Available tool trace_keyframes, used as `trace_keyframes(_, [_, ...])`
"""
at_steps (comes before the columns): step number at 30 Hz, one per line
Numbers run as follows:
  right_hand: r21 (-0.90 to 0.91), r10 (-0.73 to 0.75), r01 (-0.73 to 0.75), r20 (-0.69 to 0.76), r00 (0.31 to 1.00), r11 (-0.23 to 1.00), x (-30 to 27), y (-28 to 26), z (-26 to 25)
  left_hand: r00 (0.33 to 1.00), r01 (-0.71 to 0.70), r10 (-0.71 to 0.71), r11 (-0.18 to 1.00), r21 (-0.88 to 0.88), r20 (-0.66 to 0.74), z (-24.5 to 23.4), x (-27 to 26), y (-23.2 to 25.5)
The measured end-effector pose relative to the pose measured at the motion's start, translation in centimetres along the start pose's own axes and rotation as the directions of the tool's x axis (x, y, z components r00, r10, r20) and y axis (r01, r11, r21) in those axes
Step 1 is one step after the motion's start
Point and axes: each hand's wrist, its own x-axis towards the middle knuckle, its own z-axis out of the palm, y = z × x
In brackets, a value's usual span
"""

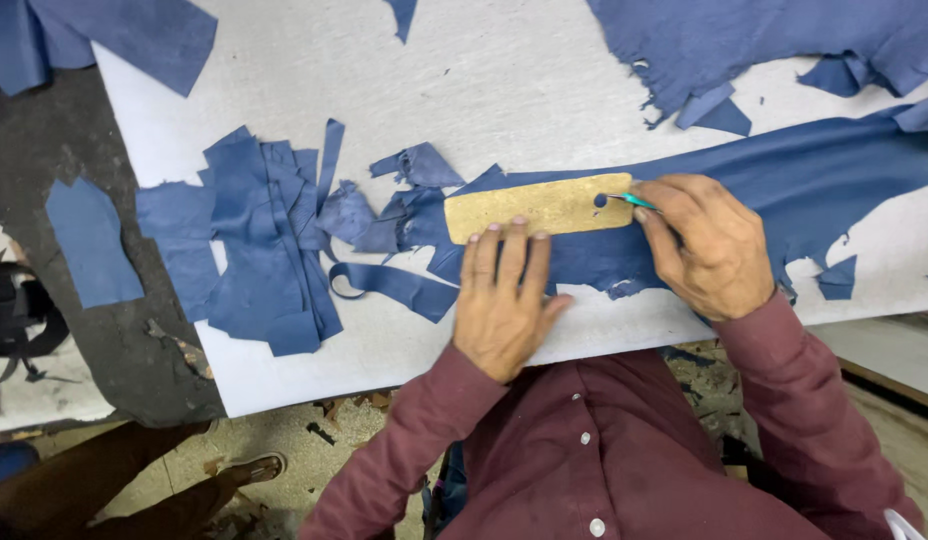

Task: The person cuts blue fabric into rectangular pieces using a utility knife and a wooden template on a white worktable. They repeatedly position the template, cut along its edge, remove the cut piece, and stack the finished pieces on the table.

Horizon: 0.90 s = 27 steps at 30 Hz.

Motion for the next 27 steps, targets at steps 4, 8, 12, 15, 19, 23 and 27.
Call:
trace_keyframes(4, [-0.052,-0.281,0.284,0.065,0.958,0.957,4.7,-0.8,3.6,0.997,0.071,-0.071,0.997,0.008,-0.011,1.9,-0.3,1.9])
trace_keyframes(8, [-0.153,-0.369,0.385,0.124,0.921,0.91,7.2,-1.9,7.8,0.994,0.09,-0.094,0.993,0.074,0.051,2.7,-0.5,1.9])
trace_keyframes(12, [-0.17,-0.395,0.413,0.133,0.909,0.895,7.4,-2.4,9.9,0.996,0.088,-0.088,0.993,0.076,-0.003,3.8,-0.6,1.9])
trace_keyframes(15, [-0.158,-0.414,0.439,0.172,0.894,0.884,6.8,-2.7,10.6,0.994,0.105,-0.107,0.993,0.059,0.032,4.1,-1.1,1.9])
trace_keyframes(19, [-0.156,-0.447,0.466,0.141,0.883,0.871,6.2,-1.0,9.5,0.987,0.109,-0.118,0.991,0.081,0.109,3.8,-0.8,1.9])
trace_keyframes(23, [-0.276,-0.446,0.5,0.236,0.863,0.821,5.3,3.3,3.9,0.995,0.087,-0.091,0.992,0.089,0.045,2.5,-0.2,2.2])
trace_keyframes(27, [-0.323,-0.375,0.444,0.254,0.891,0.836,3.3,7.2,-3.4,0.994,0.089,-0.096,0.99,0.113,0.058,1.3,0.3,2.6])
